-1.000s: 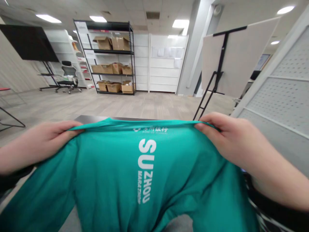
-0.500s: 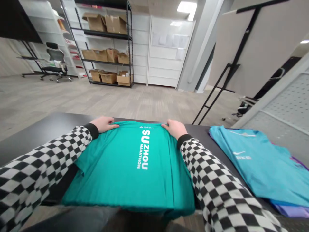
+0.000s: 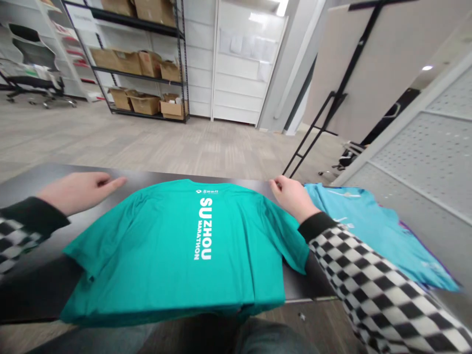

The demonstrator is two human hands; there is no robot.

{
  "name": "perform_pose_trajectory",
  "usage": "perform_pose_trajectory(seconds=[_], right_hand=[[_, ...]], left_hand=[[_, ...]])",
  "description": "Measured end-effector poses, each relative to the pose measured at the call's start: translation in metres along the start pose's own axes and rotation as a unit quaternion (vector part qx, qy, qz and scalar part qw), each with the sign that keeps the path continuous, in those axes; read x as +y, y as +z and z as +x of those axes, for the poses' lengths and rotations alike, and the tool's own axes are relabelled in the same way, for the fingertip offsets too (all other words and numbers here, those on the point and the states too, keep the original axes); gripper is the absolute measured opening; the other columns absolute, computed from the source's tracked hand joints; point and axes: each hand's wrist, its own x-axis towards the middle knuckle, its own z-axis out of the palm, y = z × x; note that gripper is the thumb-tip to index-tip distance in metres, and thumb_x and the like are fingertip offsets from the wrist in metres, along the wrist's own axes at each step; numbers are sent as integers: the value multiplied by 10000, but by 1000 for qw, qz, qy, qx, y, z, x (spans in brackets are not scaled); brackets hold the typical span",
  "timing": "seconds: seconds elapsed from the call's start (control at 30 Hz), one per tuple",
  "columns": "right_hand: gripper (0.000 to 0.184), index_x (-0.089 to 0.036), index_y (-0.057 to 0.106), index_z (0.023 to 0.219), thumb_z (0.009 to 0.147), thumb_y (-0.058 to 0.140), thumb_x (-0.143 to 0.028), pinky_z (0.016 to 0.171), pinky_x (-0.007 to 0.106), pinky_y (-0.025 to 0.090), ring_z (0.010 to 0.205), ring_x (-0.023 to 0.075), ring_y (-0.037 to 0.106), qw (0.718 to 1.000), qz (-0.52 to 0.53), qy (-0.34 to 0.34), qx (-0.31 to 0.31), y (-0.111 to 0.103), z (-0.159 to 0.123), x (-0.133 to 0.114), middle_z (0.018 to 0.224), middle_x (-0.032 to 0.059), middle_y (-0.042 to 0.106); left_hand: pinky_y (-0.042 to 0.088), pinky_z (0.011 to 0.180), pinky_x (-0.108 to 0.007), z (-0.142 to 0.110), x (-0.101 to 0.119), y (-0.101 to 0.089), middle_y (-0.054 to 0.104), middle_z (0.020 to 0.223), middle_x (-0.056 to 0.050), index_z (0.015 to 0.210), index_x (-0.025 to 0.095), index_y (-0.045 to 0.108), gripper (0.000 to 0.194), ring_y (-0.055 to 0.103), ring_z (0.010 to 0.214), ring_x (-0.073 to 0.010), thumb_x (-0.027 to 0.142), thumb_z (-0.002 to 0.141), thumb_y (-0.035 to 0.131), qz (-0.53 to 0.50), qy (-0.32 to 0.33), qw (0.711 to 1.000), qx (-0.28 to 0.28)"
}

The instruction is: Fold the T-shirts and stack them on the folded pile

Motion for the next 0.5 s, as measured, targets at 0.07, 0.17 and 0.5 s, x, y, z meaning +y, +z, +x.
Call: perform_pose_trajectory(seconds=[0.07, 0.17, 0.5], right_hand=[[402, -222, 760, 1056, 1129, 520, -536, 742, 360, 485, 884, 278, 768, 999, 24, 38, -31, -7, -39, 21, 964, 103, 833], [334, -212, 748, 1023, 1032, 672, -537, 718, 359, 493, 860, 278, 758, 991, 31, 60, -118, -4, -84, 44, 962, 111, 822], [474, -237, 678, 741, 882, 784, -677, 690, 374, 501, 789, 290, 738, 959, 36, 162, -228, -25, -78, 77, 744, 67, 745]], left_hand=[[377, 691, -338, -32, -15, 10, 734, 729, -27, 766, 264, 646, 739, 666, 749, -265, 939, 932, 396, 15, -1, 997, -70], [370, 679, -335, -63, -35, 29, 700, 683, -6, 744, 270, 559, 604, 661, 726, -262, 842, 902, 446, -9, 24, 993, -118], [433, 725, -287, -47, -59, 0, 729, 822, -38, 873, 219, 623, 363, 689, 858, -242, 580, 829, 611, -122, -58, 990, -46]])
